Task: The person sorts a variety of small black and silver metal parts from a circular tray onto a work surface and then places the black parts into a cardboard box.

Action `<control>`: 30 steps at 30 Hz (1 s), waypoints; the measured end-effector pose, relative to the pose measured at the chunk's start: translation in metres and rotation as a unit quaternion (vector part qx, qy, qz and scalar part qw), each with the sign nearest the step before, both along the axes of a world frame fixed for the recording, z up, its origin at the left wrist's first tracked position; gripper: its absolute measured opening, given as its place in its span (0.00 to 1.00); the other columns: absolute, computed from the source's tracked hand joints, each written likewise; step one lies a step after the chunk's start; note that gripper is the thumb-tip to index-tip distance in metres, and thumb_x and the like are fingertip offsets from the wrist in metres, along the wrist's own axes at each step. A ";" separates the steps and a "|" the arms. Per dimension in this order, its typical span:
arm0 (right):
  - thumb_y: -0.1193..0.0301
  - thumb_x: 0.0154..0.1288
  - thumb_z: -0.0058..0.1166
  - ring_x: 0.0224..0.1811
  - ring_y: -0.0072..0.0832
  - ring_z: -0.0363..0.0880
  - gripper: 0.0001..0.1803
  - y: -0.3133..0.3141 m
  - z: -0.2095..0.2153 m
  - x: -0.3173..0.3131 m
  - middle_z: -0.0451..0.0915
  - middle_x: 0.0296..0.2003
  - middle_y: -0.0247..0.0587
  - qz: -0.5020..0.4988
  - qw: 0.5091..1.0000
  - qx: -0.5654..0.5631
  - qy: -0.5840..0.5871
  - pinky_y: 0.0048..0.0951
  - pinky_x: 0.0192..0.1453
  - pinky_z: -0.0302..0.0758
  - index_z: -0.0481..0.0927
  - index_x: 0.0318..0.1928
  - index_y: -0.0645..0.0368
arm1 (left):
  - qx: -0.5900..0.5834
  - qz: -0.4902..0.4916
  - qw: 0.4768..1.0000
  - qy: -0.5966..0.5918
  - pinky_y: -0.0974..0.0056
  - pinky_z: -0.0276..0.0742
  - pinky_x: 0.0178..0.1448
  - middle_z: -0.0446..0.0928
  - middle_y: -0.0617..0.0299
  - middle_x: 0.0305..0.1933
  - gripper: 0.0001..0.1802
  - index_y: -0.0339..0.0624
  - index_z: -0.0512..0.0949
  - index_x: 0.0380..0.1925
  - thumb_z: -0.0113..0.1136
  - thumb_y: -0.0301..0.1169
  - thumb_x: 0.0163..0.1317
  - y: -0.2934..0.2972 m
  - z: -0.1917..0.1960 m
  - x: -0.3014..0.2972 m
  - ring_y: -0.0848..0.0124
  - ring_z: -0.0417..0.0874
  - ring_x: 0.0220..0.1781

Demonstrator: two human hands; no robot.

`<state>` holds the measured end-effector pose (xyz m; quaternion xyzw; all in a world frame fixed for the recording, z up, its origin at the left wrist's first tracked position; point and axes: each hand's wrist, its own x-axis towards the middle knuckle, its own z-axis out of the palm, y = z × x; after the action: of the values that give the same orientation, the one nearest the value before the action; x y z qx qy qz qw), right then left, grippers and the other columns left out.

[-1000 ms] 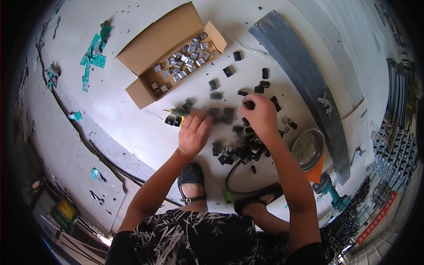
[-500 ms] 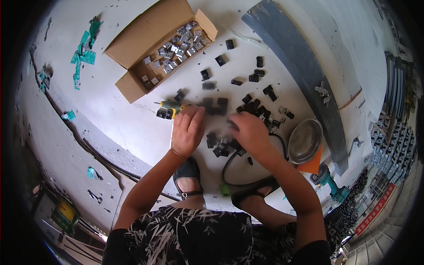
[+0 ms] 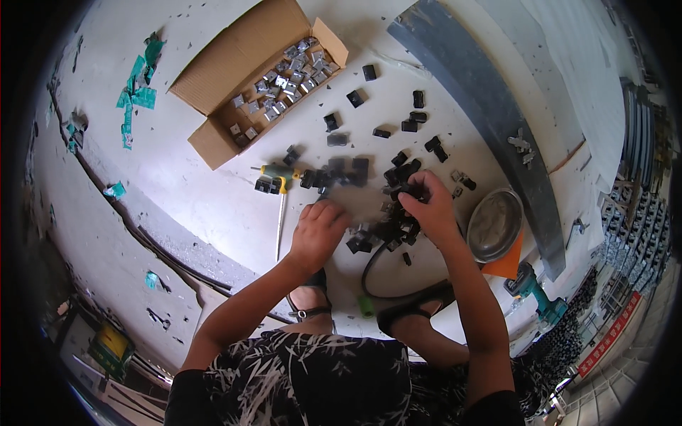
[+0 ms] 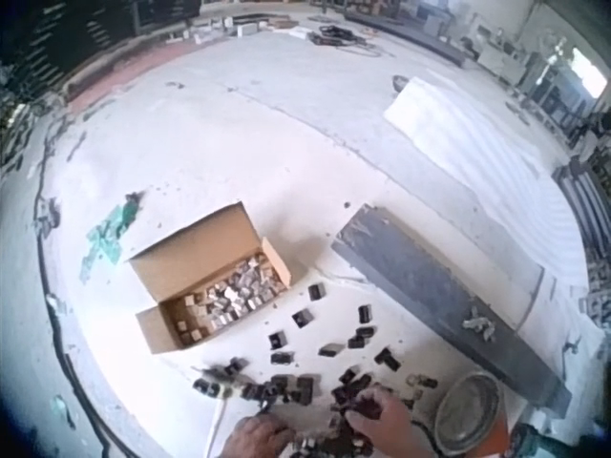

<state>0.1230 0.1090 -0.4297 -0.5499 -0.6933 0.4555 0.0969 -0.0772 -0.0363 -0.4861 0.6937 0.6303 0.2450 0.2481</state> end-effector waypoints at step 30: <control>0.73 0.54 0.66 0.43 0.44 0.77 0.12 -0.023 -0.004 0.001 0.76 0.39 0.42 0.280 0.955 0.050 -0.089 0.37 0.45 0.77 0.81 0.40 0.56 | 0.056 0.146 0.987 -0.040 0.56 0.77 0.49 0.78 0.57 0.41 0.21 0.42 0.79 0.47 0.62 0.16 0.50 0.006 0.016 -0.014 0.57 0.80 0.44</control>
<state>0.1239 0.0863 -0.4338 -0.3668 -0.8471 0.3783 -0.0692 -0.0910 -0.0308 -0.4706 0.5964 0.6998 0.3409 0.1959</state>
